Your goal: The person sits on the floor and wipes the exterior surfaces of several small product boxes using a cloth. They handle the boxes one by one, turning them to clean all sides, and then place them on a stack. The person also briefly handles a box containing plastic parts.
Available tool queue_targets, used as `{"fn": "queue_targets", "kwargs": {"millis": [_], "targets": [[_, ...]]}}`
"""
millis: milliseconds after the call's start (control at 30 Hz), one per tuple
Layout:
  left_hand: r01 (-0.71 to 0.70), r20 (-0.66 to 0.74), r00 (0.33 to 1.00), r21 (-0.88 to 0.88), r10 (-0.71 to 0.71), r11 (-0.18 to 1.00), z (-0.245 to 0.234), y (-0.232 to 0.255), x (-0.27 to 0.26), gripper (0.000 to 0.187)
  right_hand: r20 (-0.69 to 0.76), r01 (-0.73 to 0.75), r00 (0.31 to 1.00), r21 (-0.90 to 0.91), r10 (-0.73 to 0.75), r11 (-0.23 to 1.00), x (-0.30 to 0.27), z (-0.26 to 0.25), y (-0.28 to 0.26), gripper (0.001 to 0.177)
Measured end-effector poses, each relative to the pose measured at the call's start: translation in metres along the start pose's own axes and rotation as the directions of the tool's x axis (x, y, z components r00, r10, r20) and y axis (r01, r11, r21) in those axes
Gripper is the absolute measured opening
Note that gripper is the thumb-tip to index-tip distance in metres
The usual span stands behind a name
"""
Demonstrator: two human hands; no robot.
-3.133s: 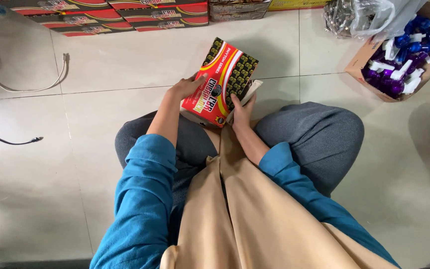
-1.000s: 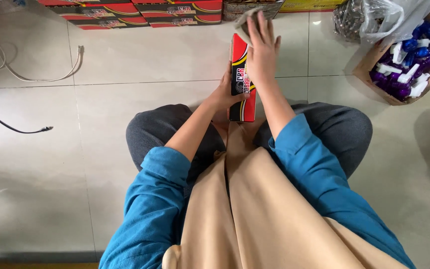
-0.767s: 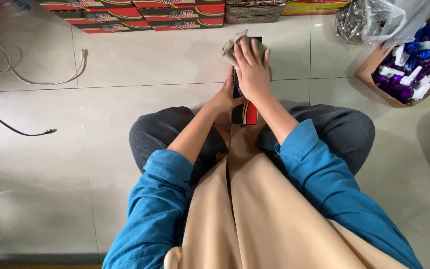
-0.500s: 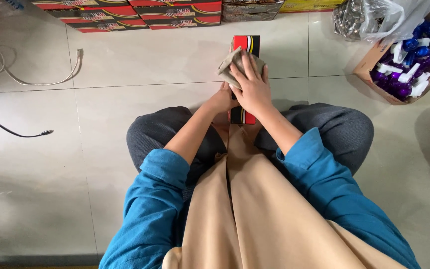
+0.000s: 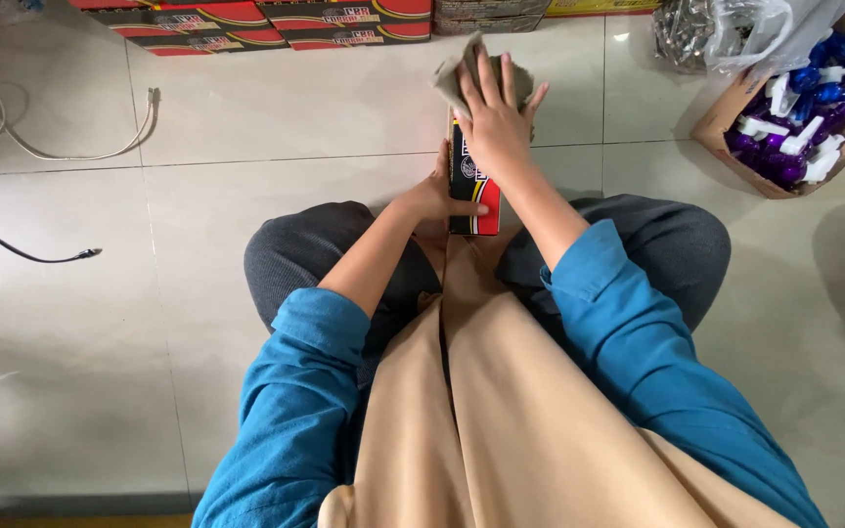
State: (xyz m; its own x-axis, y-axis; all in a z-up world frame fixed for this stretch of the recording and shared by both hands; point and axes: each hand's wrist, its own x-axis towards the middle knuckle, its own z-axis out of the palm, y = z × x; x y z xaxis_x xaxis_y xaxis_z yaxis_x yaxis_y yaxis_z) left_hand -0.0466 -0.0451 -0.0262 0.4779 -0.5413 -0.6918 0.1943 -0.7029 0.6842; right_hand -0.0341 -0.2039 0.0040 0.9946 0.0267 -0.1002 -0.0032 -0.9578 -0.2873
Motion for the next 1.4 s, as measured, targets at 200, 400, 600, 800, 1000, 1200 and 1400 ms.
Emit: {"fn": "queue_targets", "kwargs": {"millis": [200,400,600,800,1000,1200,1400], "targets": [[-0.170,0.058,0.984,0.016,0.169,0.985,-0.014,-0.018,0.000,0.150,0.084,0.087,0.992,0.035,-0.090,0.996,-0.076,0.014,-0.006,0.058],[-0.176,0.018,0.984,-0.127,0.180,0.976,-0.044,-0.017,-0.019,0.096,0.123,0.231,0.963,0.079,-0.239,0.970,-0.150,0.015,-0.013,0.065],[-0.273,-0.404,0.899,-0.211,0.170,0.939,-0.026,-0.033,0.026,0.075,-0.007,0.382,0.918,0.294,-0.397,0.876,-0.201,0.036,-0.005,0.060],[-0.206,-0.415,0.899,-0.120,0.139,0.971,0.014,0.003,-0.003,0.084,0.021,0.074,0.986,0.838,-0.167,0.541,-0.212,0.013,0.025,0.027],[-0.213,-0.609,0.769,0.045,0.195,0.976,0.058,0.040,-0.027,0.133,-0.347,0.168,0.920,0.770,0.183,0.616,-0.161,-0.023,0.049,0.037],[-0.142,-0.667,0.720,0.128,0.191,0.982,0.071,0.001,0.022,0.116,-0.020,0.104,0.995,0.215,-0.102,0.971,-0.073,0.022,0.004,0.057],[-0.152,-0.643,0.741,0.120,0.194,0.981,0.062,0.032,-0.010,0.136,-0.305,0.101,0.946,-0.044,-0.110,0.994,0.018,0.031,0.025,0.048]]}}
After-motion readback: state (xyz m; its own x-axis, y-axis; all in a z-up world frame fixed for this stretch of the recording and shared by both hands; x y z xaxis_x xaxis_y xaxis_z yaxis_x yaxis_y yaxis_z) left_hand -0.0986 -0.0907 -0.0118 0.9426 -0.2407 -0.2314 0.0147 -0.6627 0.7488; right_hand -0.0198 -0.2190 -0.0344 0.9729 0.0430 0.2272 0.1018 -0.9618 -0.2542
